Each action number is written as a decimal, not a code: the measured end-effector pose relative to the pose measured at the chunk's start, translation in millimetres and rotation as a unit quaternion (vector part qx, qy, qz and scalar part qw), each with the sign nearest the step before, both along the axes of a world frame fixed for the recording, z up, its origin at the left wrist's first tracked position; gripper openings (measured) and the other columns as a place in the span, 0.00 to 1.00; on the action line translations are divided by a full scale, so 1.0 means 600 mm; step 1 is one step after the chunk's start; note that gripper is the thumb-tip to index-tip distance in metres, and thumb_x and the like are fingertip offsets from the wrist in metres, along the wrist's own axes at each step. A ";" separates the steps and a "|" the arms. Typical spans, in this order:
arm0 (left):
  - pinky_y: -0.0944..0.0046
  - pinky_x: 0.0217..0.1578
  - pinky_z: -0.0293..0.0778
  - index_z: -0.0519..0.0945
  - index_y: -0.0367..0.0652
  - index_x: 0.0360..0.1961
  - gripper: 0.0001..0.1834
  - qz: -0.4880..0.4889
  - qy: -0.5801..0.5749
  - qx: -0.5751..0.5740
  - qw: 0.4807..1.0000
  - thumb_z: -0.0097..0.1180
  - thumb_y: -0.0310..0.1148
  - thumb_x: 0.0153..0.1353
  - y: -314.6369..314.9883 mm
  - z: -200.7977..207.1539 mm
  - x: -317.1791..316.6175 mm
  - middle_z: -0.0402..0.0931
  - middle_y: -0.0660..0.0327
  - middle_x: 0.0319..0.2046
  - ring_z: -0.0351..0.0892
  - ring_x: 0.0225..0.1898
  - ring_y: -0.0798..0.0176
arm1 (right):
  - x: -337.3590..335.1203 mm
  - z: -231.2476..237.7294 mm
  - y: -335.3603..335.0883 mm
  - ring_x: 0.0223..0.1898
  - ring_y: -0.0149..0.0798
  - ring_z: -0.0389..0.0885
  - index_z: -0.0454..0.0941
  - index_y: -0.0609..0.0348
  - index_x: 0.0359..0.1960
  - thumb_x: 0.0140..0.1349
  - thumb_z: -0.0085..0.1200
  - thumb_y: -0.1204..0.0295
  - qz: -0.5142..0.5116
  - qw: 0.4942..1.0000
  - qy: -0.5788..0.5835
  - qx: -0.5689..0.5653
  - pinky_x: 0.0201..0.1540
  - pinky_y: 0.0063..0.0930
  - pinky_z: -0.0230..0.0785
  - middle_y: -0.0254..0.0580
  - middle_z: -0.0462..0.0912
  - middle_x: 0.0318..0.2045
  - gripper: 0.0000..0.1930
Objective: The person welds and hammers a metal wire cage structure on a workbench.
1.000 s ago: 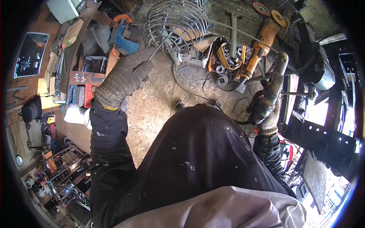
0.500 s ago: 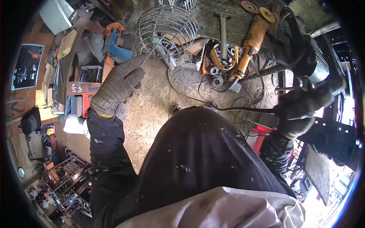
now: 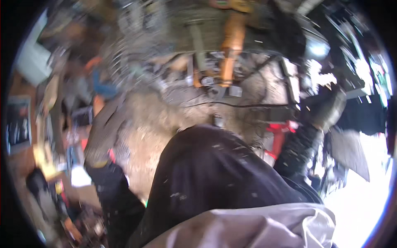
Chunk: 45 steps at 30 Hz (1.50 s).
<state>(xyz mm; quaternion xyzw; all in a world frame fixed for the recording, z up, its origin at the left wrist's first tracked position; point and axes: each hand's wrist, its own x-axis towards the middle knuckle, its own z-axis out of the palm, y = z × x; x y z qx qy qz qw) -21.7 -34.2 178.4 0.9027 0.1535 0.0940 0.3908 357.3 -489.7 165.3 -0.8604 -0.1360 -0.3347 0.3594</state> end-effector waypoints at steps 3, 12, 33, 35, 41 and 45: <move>0.60 0.53 0.74 0.75 0.34 0.57 0.17 0.098 0.041 -0.278 0.955 0.49 0.25 0.68 -0.029 0.013 0.012 0.76 0.49 0.56 0.78 0.56 0.56 | 0.026 -0.059 0.046 0.35 0.38 0.80 0.79 0.58 0.45 0.64 0.56 0.67 -0.030 0.985 -0.023 0.168 0.40 0.34 0.74 0.39 0.81 0.34 0.11; 0.64 0.49 0.75 0.72 0.34 0.64 0.22 0.026 0.106 0.035 0.993 0.44 0.18 0.69 0.010 0.021 -0.072 0.73 0.51 0.61 0.78 0.50 0.64 | 0.058 -0.027 0.124 0.49 0.48 0.80 0.73 0.60 0.61 0.67 0.52 0.56 -0.175 0.934 0.134 0.283 0.57 0.39 0.67 0.48 0.82 0.49 0.26; 0.75 0.12 0.61 0.70 0.46 0.68 0.29 0.357 0.067 -0.276 0.890 0.56 0.38 0.67 -0.009 -0.004 -0.165 0.73 0.67 0.23 0.64 0.14 0.78 | 0.056 -0.053 0.181 0.43 0.46 0.87 0.87 0.59 0.44 0.53 0.66 0.57 -0.147 0.980 0.126 0.051 0.50 0.39 0.75 0.45 0.89 0.41 0.21; 0.75 0.13 0.61 0.70 0.46 0.68 0.28 0.351 0.062 -0.277 0.892 0.56 0.38 0.67 0.000 -0.009 -0.165 0.73 0.67 0.24 0.64 0.15 0.78 | 0.049 -0.055 0.185 0.42 0.45 0.88 0.88 0.58 0.43 0.54 0.66 0.60 -0.131 0.983 0.114 0.064 0.49 0.38 0.75 0.44 0.89 0.40 0.18; 0.74 0.13 0.63 0.71 0.50 0.68 0.26 0.330 0.035 -0.290 0.898 0.53 0.37 0.68 0.034 -0.037 -0.170 0.74 0.67 0.25 0.65 0.15 0.78 | 0.078 -0.127 0.134 0.55 0.52 0.79 0.67 0.66 0.63 0.52 0.67 0.42 -0.229 0.973 -0.013 -0.001 0.58 0.41 0.72 0.54 0.78 0.54 0.47; 0.73 0.16 0.67 0.70 0.50 0.68 0.27 0.326 -0.025 -0.306 0.894 0.54 0.37 0.69 0.044 -0.076 -0.173 0.74 0.65 0.26 0.69 0.17 0.76 | -0.034 -0.147 0.204 0.53 0.46 0.80 0.69 0.67 0.62 0.63 0.61 0.60 0.000 0.999 -0.024 0.043 0.57 0.36 0.73 0.51 0.79 0.53 0.31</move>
